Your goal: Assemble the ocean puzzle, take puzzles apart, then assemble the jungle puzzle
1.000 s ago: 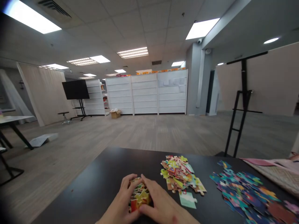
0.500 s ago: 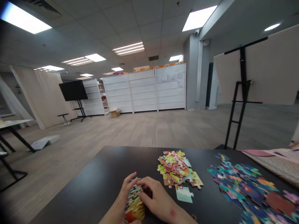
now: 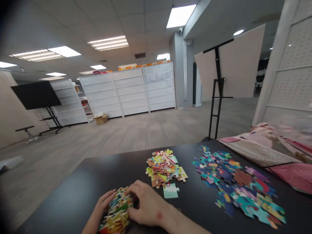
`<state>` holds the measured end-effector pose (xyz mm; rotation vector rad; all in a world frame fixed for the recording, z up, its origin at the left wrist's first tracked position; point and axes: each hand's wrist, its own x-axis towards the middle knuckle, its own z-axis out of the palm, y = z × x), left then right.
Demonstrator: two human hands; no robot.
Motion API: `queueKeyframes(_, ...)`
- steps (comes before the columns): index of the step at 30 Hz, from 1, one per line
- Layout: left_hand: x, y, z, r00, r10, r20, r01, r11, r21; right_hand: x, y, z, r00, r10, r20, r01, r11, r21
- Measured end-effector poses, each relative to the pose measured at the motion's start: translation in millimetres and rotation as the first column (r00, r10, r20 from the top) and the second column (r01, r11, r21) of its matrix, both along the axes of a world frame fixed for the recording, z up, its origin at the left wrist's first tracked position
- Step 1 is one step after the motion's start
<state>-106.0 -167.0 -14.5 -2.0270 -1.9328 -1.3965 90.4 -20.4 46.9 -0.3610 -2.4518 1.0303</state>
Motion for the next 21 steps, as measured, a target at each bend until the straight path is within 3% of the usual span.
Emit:
queueKeyframes(3,6,3,-0.1,1.000,0.006,-0.020,-0.007,1.000,-0.013,-4,-4,-3.4,0.998,0.066,0.008,-0.066,0.997,-0.049)
queueKeyframes(6,5,2,2.8,1.000,-0.030,0.000,0.030,0.999,-0.033,-5,-6,-1.7,0.986,0.123,-0.110,-0.134,0.986,-0.095)
queueKeyframes(10,-3,-2,9.2,0.997,-0.075,-0.020,0.074,0.996,-0.049,-2,-1,0.0,0.977,-0.008,-0.212,-0.045,0.968,-0.245)
queueKeyframes(12,-5,-3,12.3,0.997,-0.069,-0.047,0.066,0.996,-0.058,-1,2,-2.0,0.973,-0.067,-0.221,-0.025,0.922,-0.387)
queueKeyframes(14,-6,-2,14.8,0.997,-0.059,-0.046,0.057,0.997,-0.050,-1,3,-4.7,0.973,-0.038,-0.228,-0.076,0.880,-0.469)
queueKeyframes(17,-3,-1,17.3,0.999,-0.036,0.004,0.036,0.999,-0.036,-4,3,-8.7,0.981,0.030,-0.190,-0.106,0.910,-0.401)
queueKeyframes(19,1,-3,17.3,0.998,0.000,0.065,0.003,0.999,-0.044,-7,5,-12.0,0.979,-0.044,-0.199,-0.030,0.934,-0.356)
queueKeyframes(21,3,-5,15.4,0.992,0.017,0.123,-0.011,0.999,-0.052,-10,9,-15.0,0.940,-0.237,-0.246,0.124,0.907,-0.402)
